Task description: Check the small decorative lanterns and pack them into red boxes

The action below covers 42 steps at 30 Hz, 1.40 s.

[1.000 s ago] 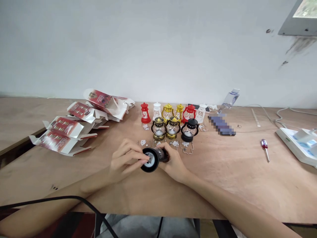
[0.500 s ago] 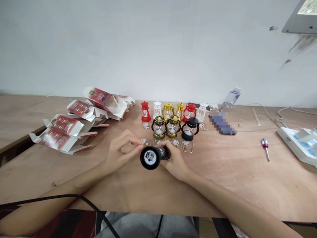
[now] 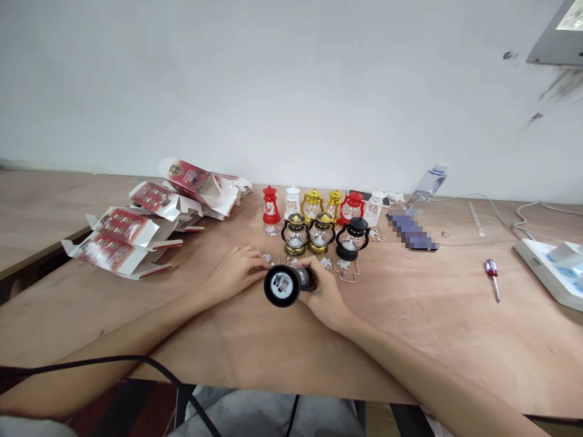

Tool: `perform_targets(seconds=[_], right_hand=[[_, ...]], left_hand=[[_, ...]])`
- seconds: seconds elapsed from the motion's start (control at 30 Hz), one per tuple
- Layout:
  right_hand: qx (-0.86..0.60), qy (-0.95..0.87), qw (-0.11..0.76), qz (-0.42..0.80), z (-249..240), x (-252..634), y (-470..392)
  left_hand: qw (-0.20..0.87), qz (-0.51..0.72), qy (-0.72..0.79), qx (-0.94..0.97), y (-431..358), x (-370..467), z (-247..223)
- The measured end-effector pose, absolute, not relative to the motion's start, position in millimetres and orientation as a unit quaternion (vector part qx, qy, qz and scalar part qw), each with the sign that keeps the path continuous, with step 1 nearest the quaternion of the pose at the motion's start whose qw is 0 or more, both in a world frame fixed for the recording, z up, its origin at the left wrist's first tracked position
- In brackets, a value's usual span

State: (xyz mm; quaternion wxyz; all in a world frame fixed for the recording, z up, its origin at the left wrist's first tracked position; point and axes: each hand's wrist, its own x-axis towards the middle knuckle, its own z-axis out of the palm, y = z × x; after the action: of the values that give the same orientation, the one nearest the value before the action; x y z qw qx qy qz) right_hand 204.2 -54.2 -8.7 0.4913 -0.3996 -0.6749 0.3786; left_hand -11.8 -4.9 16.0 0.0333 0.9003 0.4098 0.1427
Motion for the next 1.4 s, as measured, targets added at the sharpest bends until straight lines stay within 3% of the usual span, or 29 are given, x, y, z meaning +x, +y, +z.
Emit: perform_targets(seconds=[0.37,0.57,0.63,0.8,1.27,1.4], right_hand=[[-0.406,-0.678,0.488,0.370,-11,205,-53],[-0.401,-0.677,0.487,0.380,-13,205,-52],[-0.402,-0.680,0.482,0.379,-14,205,-52],[-0.402,-0.691,0.468,0.377,-14,206,-52],[-0.405,-0.681,0.473,0.386,-11,205,-52],[-0.407,-0.660,0.492,0.395,-10,205,-51]], left_hand=[[0.141,0.216,0.417,0.872,-2,-9,10],[0.056,0.499,0.336,0.797,-27,-4,31],[0.036,0.539,0.278,0.794,-39,-1,41],[0.015,0.504,0.195,0.841,-55,6,44],[-0.066,0.499,0.177,0.846,-53,5,41],[-0.034,0.509,0.238,0.827,-40,-1,37]])
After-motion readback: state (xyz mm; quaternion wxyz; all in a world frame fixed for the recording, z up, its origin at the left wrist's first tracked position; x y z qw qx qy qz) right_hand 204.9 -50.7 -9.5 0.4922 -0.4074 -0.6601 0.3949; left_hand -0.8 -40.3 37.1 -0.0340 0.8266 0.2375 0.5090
